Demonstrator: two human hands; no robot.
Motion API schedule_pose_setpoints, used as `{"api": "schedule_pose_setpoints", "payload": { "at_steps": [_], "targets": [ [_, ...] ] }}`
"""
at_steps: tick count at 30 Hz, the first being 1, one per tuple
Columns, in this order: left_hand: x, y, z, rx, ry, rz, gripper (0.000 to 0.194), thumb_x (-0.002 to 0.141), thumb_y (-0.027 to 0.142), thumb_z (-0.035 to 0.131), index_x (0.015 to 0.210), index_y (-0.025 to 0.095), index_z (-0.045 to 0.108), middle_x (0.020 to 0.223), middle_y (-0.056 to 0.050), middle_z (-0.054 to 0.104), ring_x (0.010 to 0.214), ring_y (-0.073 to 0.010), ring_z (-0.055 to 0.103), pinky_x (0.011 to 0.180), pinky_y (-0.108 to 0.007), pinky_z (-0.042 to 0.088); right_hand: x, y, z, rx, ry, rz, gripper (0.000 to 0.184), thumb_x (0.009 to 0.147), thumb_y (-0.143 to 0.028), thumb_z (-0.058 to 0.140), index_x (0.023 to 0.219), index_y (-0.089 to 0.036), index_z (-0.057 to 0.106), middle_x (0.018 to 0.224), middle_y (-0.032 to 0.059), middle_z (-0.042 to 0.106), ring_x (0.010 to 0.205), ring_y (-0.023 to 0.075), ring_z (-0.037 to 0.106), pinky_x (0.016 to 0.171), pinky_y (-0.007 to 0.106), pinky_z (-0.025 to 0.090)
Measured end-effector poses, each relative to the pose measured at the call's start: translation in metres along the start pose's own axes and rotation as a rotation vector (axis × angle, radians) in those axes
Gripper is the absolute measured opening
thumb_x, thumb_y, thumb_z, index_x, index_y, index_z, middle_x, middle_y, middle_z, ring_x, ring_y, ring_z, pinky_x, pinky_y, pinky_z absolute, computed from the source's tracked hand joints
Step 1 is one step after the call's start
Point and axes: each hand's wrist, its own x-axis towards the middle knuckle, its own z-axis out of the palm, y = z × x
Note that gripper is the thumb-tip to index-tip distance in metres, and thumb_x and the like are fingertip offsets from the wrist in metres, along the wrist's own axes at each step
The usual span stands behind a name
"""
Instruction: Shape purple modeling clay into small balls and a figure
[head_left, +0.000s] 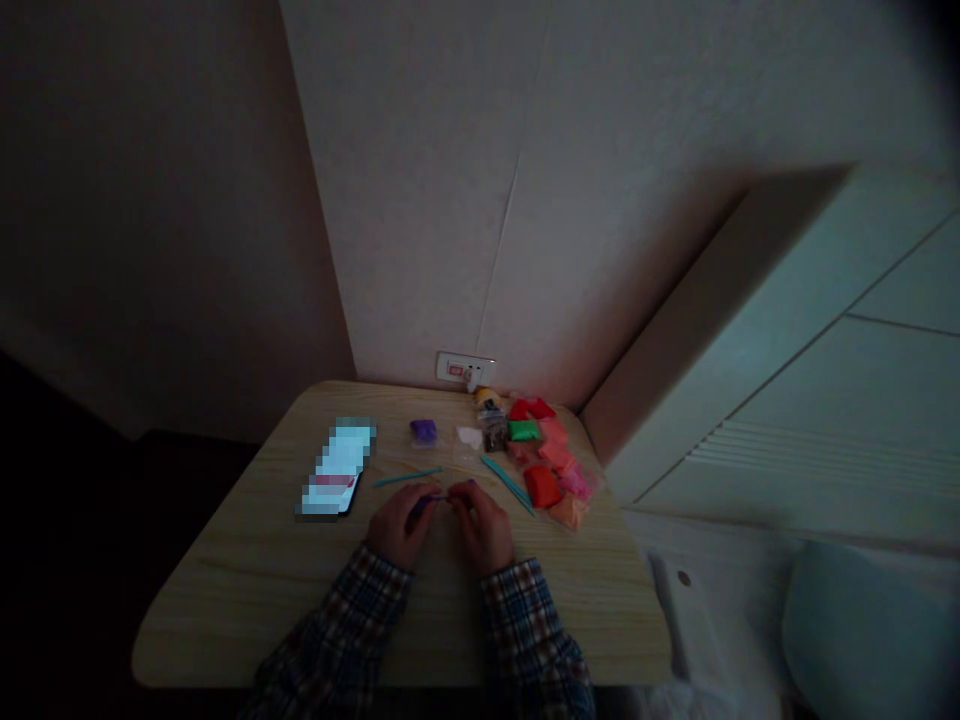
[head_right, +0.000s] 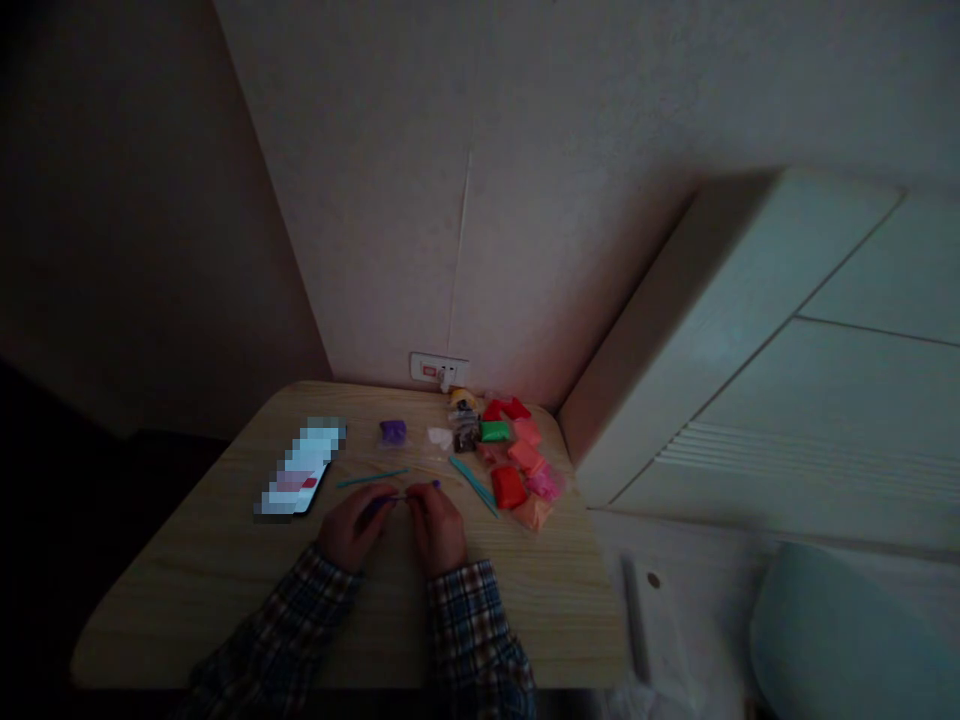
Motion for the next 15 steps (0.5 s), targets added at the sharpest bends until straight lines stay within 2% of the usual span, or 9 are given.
{"api": "schedule_pose_setpoints", "payload": {
  "at_steps": [4,9,13,15],
  "targets": [
    [-0.0001,-0.0016,-0.0002,-0.015,-0.015,0.027,0.016,0.081,0.023,0.047,0.084,0.019,0.062,0.08,-0.004,0.068,0.075,-0.0159,0.064,0.069,-0.027,0.053,-0.0006,-0.0007,-0.0017,-0.001,-0.022,0.018,0.014,0.085,-0.021,0.044,0.082,-0.018,0.057,0.07,0.0026,0.061,0.063,0.0141,0.057,0.061,0.024,0.047],
    [-0.0025,-0.0034,-0.0019,0.005,-0.038,-0.067,0.013,0.08,0.028,0.05,0.083,0.019,0.059,0.078,-0.003,0.067,0.069,-0.0151,0.064,0.065,-0.026,0.052,0.0007,-0.0038,-0.0033,-0.043,0.047,0.026,0.012,0.081,-0.026,0.051,0.073,-0.018,0.055,0.066,0.0021,0.058,0.061,0.0145,0.055,0.055,0.024,0.045],
    [-0.0039,-0.0026,-0.0009,0.047,-0.047,-0.147,0.013,0.079,0.033,0.052,0.077,0.02,0.055,0.07,0.0,0.064,0.063,-0.0147,0.063,0.063,-0.026,0.051,0.0001,-0.0025,-0.0011,0.035,0.047,0.025,0.014,0.085,-0.022,0.043,0.09,-0.018,0.055,0.079,0.005,0.063,0.068,0.0145,0.059,0.063,0.025,0.049],
    [-0.0043,-0.0029,0.0005,0.058,-0.027,-0.172,0.013,0.08,0.033,0.05,0.079,0.021,0.055,0.071,0.0,0.065,0.065,-0.015,0.063,0.063,-0.026,0.051,-0.0009,-0.0003,-0.0001,0.066,0.03,0.034,0.019,0.087,-0.022,0.038,0.096,-0.018,0.055,0.078,0.0038,0.064,0.064,0.0127,0.06,0.062,0.023,0.049]
  ]
}}
